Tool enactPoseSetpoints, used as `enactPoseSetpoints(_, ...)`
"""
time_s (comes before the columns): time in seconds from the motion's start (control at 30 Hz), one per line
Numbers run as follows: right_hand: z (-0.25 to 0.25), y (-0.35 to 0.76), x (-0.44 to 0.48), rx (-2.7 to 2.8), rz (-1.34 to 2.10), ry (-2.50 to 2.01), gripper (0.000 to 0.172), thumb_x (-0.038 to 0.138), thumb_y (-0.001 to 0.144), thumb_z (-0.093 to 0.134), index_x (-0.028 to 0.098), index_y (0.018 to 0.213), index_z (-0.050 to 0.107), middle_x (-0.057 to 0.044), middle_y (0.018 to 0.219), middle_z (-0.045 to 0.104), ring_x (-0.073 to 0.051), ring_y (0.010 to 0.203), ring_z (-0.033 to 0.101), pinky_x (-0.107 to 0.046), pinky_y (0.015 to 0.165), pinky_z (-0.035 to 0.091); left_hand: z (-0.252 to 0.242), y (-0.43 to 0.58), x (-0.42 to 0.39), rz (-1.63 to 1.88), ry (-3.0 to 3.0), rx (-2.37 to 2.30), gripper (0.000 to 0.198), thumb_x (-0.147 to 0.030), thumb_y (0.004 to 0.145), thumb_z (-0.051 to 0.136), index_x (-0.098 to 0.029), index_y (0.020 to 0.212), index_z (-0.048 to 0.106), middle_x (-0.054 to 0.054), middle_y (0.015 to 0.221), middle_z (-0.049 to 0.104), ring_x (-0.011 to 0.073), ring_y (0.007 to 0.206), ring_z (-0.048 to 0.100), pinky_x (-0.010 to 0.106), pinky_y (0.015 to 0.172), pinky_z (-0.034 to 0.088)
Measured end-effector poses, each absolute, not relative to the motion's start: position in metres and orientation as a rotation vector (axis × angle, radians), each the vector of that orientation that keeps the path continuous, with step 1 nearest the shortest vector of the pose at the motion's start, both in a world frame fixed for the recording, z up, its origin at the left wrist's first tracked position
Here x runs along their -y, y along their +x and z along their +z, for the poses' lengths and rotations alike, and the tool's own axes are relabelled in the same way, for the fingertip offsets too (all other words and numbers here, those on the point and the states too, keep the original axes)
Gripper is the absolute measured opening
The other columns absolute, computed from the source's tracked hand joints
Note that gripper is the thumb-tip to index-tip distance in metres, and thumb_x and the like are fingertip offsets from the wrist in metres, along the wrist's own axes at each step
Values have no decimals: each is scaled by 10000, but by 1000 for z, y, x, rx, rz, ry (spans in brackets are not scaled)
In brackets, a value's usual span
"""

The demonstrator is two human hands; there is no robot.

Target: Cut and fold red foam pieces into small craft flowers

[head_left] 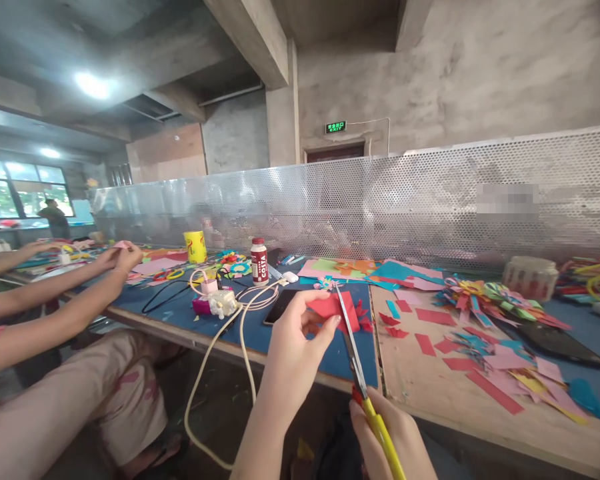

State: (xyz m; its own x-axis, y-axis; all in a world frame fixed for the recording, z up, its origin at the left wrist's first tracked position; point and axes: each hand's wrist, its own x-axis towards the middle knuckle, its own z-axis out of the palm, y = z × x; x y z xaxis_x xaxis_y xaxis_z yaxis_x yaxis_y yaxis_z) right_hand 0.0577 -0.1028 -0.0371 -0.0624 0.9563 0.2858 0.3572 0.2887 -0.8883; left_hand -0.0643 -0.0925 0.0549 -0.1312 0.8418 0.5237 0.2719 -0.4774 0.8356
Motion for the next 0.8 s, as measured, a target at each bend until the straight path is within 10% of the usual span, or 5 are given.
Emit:
enactPoseSetpoints(0.63,-24,52,108,1477,934,-1260,402,568,734,462,198,578,439,68,453,292,-87,388,355,-197,386,295,46,-83,70,1764,1626,-1205,475,-251,787,547,-204,1216,348,28,855,633,140,723,589,271,678,459)
enactPoseSetpoints(0.8,-25,52,111,1485,940,-1228,419,596,726,461,188,632,462,35,535,430,-108,479,438,-205,449,353,38,-90,63,1718,1626,-1243,298,-337,804,527,-181,1058,506,70,948,640,182,867,602,277,717,451)
